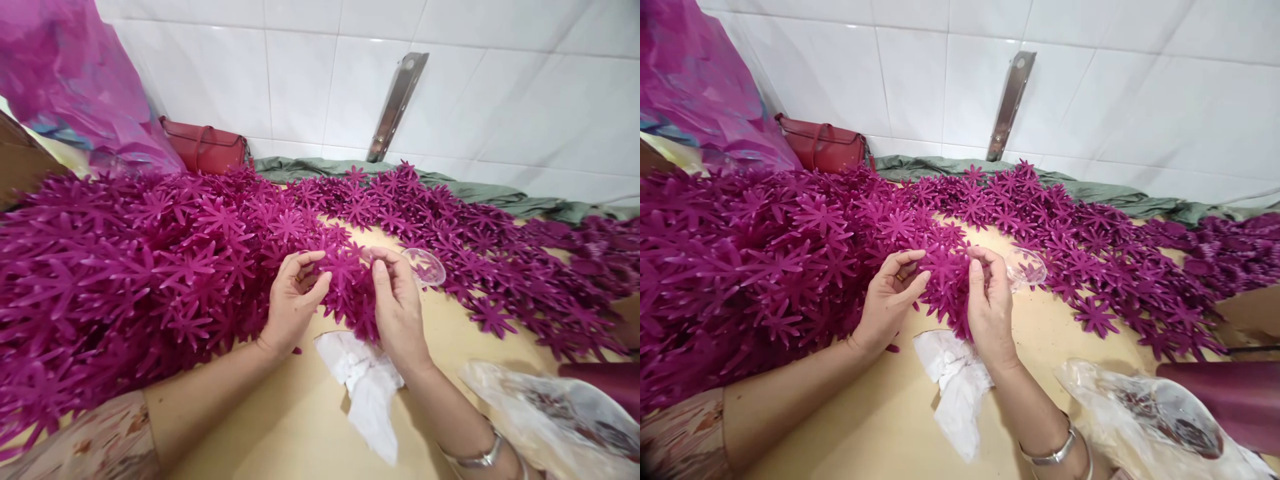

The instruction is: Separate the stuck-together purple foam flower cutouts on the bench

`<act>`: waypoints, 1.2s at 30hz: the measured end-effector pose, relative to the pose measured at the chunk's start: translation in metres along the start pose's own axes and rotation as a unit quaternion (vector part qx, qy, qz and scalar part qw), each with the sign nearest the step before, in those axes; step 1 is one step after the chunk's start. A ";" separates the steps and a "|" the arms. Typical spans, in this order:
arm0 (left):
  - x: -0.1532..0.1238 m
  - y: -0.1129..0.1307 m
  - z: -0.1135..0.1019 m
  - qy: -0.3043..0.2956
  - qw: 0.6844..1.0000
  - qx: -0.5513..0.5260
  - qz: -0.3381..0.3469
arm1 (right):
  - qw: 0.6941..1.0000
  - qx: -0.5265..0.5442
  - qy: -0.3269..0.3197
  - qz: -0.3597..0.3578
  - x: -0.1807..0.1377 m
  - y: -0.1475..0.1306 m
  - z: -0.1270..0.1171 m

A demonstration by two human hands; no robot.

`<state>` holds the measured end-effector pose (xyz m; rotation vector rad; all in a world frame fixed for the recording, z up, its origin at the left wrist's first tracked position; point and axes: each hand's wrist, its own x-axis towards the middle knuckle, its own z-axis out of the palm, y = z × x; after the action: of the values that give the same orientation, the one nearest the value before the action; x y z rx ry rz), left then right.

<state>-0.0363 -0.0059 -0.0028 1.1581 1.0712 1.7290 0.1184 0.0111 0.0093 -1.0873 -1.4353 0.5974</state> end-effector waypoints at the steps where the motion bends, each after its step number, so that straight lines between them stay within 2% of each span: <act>1: -0.001 0.002 -0.001 -0.007 1.000 0.007 0.010 | 1.000 -0.010 0.001 -0.016 0.000 0.001 0.000; 5: -0.002 0.008 -0.003 -0.009 0.999 0.040 0.016 | 0.995 -0.048 -0.009 -0.089 0.000 0.000 0.000; 9: -0.001 0.004 -0.001 -0.003 1.000 -0.007 -0.010 | 0.976 -0.111 -0.005 -0.185 0.000 -0.006 -0.001; 13: -0.002 0.002 0.003 -0.028 0.998 -0.054 -0.033 | 0.967 -0.144 -0.037 -0.208 -0.001 -0.008 0.000; 20: -0.003 0.003 0.003 -0.067 0.987 -0.107 -0.096 | 0.977 -0.122 -0.046 -0.168 -0.002 -0.004 -0.001; 26: -0.002 0.002 0.002 -0.072 0.989 -0.095 -0.089 | 0.982 -0.091 -0.072 -0.149 -0.003 -0.005 0.000; 31: 0.001 0.000 0.002 -0.035 0.993 -0.070 -0.085 | 0.999 0.007 -0.046 -0.018 -0.001 0.001 0.000; 36: 0.004 -0.004 0.001 0.022 0.992 -0.092 -0.078 | 0.991 0.110 -0.013 0.077 0.002 0.010 -0.002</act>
<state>-0.0362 -0.0011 -0.0050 0.9022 0.9796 1.6961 0.1235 0.0167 0.0019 -1.0237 -1.2802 0.8613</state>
